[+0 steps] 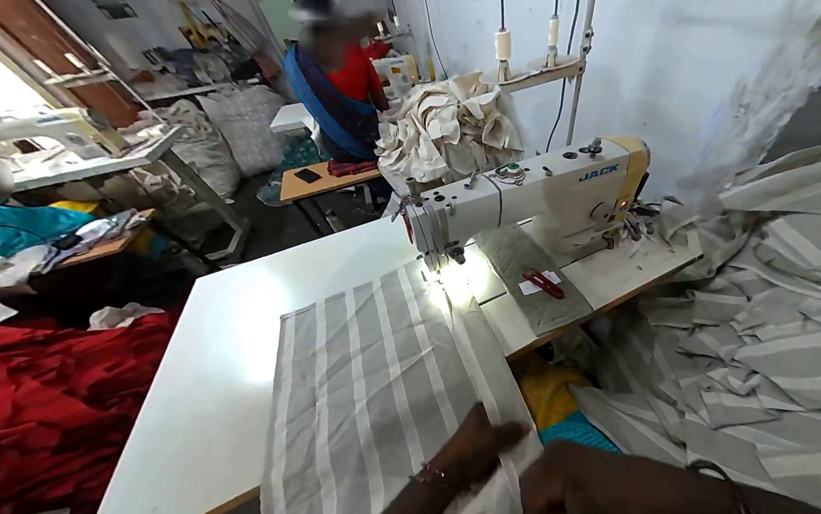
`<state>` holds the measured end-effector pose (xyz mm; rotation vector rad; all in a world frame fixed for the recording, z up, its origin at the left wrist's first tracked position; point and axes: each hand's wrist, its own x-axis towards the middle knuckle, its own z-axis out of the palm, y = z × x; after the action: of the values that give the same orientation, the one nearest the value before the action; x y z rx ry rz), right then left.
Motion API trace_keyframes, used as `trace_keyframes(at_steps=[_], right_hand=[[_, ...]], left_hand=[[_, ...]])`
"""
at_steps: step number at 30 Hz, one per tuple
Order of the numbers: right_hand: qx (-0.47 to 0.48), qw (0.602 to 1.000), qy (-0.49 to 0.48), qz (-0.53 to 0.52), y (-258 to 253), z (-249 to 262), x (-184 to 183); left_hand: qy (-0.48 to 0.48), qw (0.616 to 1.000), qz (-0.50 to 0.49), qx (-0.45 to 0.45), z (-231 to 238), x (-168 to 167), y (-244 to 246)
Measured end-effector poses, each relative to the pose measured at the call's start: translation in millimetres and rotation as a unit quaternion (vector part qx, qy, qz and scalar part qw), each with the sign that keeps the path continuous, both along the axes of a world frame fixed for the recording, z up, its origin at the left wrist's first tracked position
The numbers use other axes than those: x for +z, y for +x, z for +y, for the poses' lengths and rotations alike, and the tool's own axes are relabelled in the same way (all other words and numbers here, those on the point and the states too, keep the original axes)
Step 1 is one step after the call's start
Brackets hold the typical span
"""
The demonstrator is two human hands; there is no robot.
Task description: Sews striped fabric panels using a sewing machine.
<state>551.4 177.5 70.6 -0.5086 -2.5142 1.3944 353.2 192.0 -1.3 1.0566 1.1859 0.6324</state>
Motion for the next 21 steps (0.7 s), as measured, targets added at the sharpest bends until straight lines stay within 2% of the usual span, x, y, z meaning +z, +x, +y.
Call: trace_keyframes(at_steps=[2, 3, 5, 8, 11, 17, 21], right_hand=[[-0.186, 0.982, -0.034, 0.016, -7, 31, -16], [-0.265, 0.964, -0.018, -0.001, -15, 48, -27], [-0.343, 0.936, -0.005, -0.083, -39, 76, -44], [-0.351, 0.912, 0.008, -0.214, -78, 106, -52], [-0.347, 0.901, 0.022, -0.258, -94, 113, -42], [-0.293, 0.913, 0.079, -0.272, -89, 81, -67], [-0.289, 0.915, 0.058, -0.277, -89, 81, -65]], left_hand=[[0.096, 0.99, 0.054, -0.089, -12, -27, -12], [0.102, 0.985, 0.078, -0.118, -12, -33, -16], [0.076, 0.978, 0.114, -0.157, -11, -30, -14], [0.087, 0.956, 0.19, -0.207, -4, -18, -5], [0.096, 0.928, 0.255, -0.256, 1, -14, 0], [0.068, 0.884, 0.311, -0.343, 9, -6, -1], [0.098, 0.898, 0.272, -0.331, 16, -12, -17]])
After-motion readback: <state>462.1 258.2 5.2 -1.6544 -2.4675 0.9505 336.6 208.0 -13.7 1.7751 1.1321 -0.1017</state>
